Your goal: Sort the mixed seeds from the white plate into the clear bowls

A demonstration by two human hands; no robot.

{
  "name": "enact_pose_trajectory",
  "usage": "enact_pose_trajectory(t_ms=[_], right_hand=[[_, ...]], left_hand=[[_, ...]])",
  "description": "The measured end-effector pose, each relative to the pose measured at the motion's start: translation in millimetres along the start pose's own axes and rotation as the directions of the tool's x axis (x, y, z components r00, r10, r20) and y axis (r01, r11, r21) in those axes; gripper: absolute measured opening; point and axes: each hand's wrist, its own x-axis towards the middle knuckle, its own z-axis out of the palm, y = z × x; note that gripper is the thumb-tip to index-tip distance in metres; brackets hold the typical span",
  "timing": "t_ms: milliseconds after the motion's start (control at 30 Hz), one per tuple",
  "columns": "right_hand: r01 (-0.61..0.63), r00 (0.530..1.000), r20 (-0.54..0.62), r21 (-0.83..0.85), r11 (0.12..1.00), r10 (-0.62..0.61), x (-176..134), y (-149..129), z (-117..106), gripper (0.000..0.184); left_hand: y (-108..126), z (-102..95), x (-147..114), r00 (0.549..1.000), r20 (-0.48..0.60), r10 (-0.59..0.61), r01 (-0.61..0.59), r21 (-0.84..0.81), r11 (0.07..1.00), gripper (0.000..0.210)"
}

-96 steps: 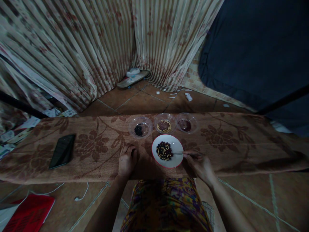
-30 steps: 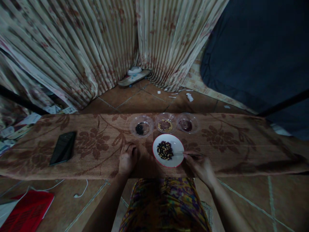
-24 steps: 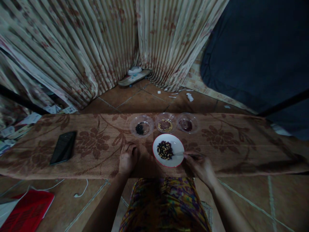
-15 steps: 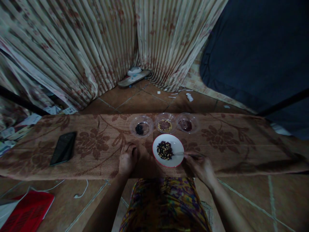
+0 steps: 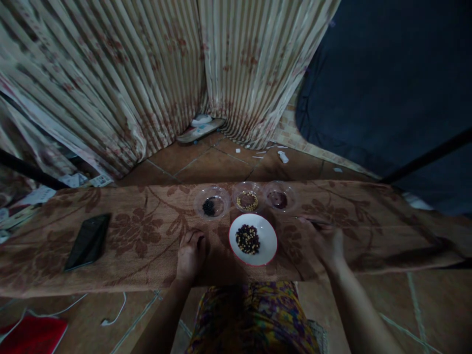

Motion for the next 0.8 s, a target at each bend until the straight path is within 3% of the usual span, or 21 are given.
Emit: enact_pose_trajectory(t_ms=[100, 167, 333, 467, 600, 800], right_hand=[[0.027, 0.992, -0.125, 0.033, 0.999, -0.022, 31, 7, -2, 0.032], [0.014, 0.992, -0.124, 0.051, 0.999, -0.008, 43, 11, -2, 0.035], [0.039, 0.992, -0.123, 0.066, 0.997, -0.030, 29, 10, 9, 0.030], [-0.028, 0.998, 0.060, 0.059, 0.998, 0.024, -11, 7, 18, 0.027], [-0.081, 0.950, 0.302, 0.004, 0.997, 0.076, -44, 12, 23, 0.030], [0.040, 0.911, 0.412, -0.054, 0.998, -0.014, -54, 10, 27, 0.030]], left_hand=[[-1, 0.4, 0, 1.000, -0.016, 0.025, -0.025, 0.004, 1.000, 0.015], [-1, 0.3, 1, 0.999, -0.022, 0.036, -0.036, 0.004, 0.999, 0.014], [0, -0.3, 0, 1.000, -0.015, 0.022, -0.022, -0.007, 1.000, 0.014], [1, -1.2, 0, 1.000, 0.004, 0.001, -0.001, -0.006, 1.000, 0.015], [2, -2.0, 0, 1.000, 0.005, 0.005, -0.005, -0.006, 1.000, 0.016], [2, -0.8, 0, 1.000, -0.002, 0.001, -0.001, -0.008, 1.000, 0.016]])
